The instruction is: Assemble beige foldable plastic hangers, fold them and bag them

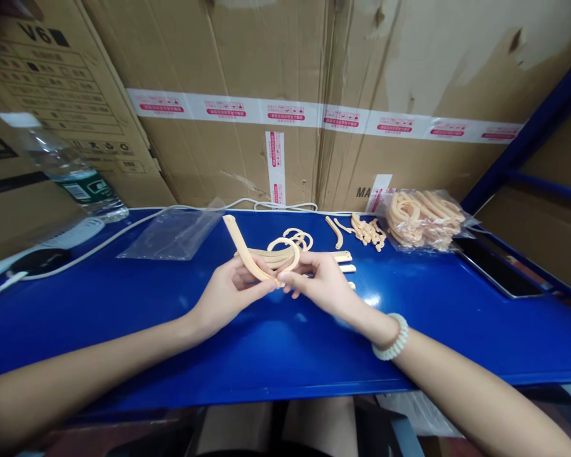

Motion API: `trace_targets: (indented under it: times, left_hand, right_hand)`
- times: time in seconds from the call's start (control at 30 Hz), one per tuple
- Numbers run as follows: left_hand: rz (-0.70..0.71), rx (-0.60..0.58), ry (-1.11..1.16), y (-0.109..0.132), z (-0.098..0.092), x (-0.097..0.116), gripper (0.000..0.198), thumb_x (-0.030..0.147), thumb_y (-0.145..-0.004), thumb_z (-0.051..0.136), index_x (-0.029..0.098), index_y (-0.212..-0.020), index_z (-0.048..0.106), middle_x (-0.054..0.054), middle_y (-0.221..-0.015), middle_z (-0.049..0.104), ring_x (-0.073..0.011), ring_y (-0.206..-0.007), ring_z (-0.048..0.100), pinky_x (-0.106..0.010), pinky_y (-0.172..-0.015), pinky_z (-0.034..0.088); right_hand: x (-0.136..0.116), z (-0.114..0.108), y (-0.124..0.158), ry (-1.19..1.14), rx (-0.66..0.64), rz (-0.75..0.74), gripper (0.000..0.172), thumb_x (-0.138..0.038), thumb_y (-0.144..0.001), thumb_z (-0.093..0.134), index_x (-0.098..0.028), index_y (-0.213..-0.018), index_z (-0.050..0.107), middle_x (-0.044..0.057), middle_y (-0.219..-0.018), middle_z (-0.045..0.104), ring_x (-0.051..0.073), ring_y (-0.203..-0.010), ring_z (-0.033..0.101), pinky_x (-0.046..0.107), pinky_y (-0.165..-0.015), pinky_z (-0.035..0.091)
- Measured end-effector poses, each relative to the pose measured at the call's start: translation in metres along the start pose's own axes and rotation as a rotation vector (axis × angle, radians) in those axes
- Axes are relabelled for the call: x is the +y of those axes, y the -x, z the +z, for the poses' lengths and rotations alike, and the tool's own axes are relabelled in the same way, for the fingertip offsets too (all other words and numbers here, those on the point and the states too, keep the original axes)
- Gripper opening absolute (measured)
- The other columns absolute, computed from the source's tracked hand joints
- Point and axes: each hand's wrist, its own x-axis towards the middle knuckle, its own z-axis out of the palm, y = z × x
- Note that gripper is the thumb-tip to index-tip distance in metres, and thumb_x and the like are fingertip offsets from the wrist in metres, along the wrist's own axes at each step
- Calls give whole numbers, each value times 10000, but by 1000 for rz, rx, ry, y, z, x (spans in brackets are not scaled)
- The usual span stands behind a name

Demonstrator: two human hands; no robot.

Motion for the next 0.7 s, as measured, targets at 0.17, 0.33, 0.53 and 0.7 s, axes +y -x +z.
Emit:
trace_targets:
  times: [0.17, 0.33, 0.53, 0.7]
  left_hand:
    - [-124, 14, 124, -3, -4, -3, 364, 196, -669, 874, 147, -907, 601, -40, -855, 763, -185, -852, 745, -294, -826, 587]
    - [-164, 4, 202, -3, -4, -4, 395, 183, -656, 882, 144, -923, 593, -38, -841, 767, -163, -830, 743, -254, -786, 571]
    - [-154, 8, 260, -5, -5, -4, 382, 187, -667, 876, 143, -933, 606, -39, -826, 764, -161, -818, 745, -252, -787, 559]
    - [-128, -3, 268, -5, -6, -7, 350, 188, -685, 866, 149, -916, 605, -30, -826, 753, -163, -829, 744, -258, -795, 552]
  right_hand:
    - [-13, -61, -16, 370, 130, -195, 349, -370, -979, 517, -195, -1243, 664, 83, -933, 723, 193, -820, 671, 307, -659, 573]
    - [14, -122, -35, 1222, 69, -262, 356, -54, -812, 522, -188, -1032, 768, 129, -1013, 685, 275, -994, 630, 394, -838, 535]
    - [38, -133, -45, 1141, -63, -273, 200, -142, -814, 573, -188, -860, 762, 108, -944, 647, 248, -889, 649, 395, -838, 537]
    - [21, -112, -40, 765, 184, -355, 140, -310, -878, 632, -201, -872, 719, 69, -865, 640, 190, -734, 619, 351, -704, 535]
